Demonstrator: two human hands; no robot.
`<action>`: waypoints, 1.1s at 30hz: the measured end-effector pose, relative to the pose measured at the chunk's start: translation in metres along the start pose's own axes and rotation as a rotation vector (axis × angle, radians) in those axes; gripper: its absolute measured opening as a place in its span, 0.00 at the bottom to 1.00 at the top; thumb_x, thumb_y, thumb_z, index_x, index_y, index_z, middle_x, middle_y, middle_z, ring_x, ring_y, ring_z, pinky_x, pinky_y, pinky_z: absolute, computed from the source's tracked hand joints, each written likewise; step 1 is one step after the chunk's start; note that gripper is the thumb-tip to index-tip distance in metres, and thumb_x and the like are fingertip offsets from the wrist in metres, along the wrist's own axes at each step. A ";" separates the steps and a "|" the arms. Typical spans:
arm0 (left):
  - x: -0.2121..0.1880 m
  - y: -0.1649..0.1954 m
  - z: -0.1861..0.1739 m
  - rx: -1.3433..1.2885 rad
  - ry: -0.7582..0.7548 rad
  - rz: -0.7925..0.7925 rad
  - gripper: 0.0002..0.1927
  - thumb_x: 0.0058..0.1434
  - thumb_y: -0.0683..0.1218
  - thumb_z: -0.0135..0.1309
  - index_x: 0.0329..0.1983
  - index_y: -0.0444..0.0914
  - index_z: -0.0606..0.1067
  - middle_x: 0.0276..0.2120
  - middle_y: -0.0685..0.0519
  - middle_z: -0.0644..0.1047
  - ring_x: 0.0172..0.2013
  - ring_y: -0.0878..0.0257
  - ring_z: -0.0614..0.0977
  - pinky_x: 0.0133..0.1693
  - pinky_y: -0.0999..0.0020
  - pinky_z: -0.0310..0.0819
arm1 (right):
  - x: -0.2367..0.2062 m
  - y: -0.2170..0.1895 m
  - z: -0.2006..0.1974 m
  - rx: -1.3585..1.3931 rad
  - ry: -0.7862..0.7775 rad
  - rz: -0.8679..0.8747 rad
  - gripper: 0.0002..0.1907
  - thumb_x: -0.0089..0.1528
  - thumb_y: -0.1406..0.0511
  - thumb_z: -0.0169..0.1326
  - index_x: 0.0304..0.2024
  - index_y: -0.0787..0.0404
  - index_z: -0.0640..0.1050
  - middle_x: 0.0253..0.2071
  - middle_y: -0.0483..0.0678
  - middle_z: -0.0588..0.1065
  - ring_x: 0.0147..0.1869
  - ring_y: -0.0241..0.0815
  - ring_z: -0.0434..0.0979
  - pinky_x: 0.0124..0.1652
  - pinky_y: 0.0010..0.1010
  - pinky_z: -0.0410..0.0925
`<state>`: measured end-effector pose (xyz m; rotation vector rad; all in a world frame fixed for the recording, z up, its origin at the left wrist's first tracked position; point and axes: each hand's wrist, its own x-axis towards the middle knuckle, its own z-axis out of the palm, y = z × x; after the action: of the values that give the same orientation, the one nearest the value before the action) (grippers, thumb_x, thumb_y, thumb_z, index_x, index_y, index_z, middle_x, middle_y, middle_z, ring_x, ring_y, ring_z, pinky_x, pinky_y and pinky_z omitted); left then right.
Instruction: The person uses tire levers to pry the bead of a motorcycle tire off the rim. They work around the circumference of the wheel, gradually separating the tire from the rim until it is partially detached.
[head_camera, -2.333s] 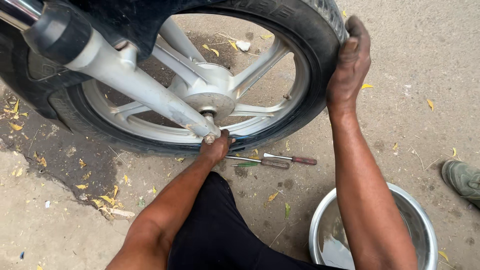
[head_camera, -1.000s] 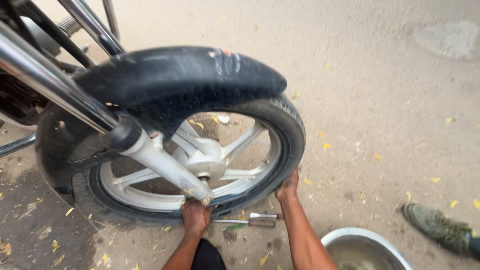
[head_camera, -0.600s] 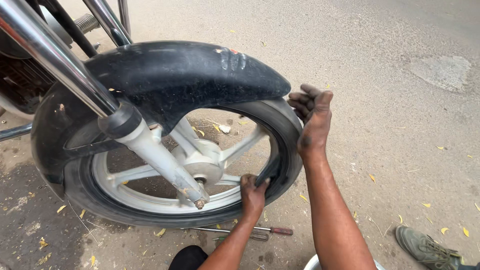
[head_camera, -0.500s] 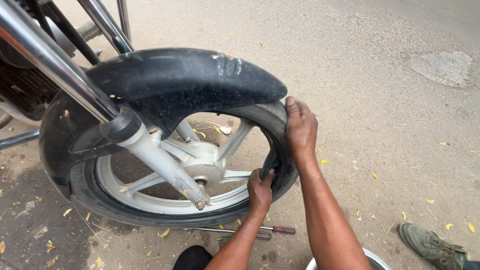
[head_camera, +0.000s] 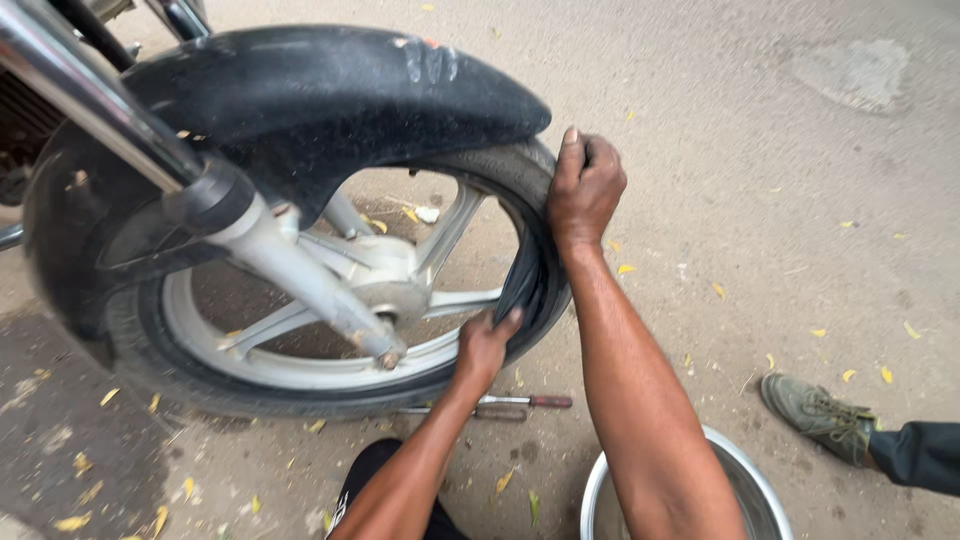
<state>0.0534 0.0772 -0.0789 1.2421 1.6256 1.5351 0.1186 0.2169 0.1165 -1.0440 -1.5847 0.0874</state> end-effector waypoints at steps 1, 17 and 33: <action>-0.004 0.001 -0.008 -0.104 -0.071 -0.032 0.25 0.63 0.57 0.61 0.44 0.29 0.78 0.36 0.38 0.82 0.41 0.47 0.84 0.47 0.57 0.73 | 0.001 0.002 -0.001 0.006 0.021 -0.040 0.23 0.70 0.56 0.48 0.32 0.69 0.79 0.28 0.58 0.76 0.33 0.51 0.77 0.35 0.46 0.67; -0.018 -0.022 0.016 0.282 0.233 -0.204 0.18 0.50 0.46 0.70 0.36 0.33 0.75 0.38 0.48 0.74 0.43 0.52 0.77 0.50 0.53 0.71 | -0.025 0.054 -0.003 0.005 -0.072 0.103 0.29 0.72 0.52 0.41 0.31 0.65 0.81 0.24 0.53 0.75 0.31 0.46 0.76 0.32 0.43 0.66; -0.033 -0.018 -0.005 0.165 0.076 -0.020 0.17 0.54 0.47 0.65 0.36 0.31 0.73 0.34 0.42 0.76 0.36 0.43 0.78 0.41 0.52 0.72 | -0.024 0.053 0.000 0.044 -0.030 0.035 0.27 0.72 0.53 0.42 0.28 0.64 0.79 0.25 0.53 0.74 0.30 0.45 0.74 0.32 0.45 0.63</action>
<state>0.0579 0.0472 -0.1011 1.2628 1.8393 1.4766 0.1468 0.2328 0.0679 -1.0409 -1.5847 0.1618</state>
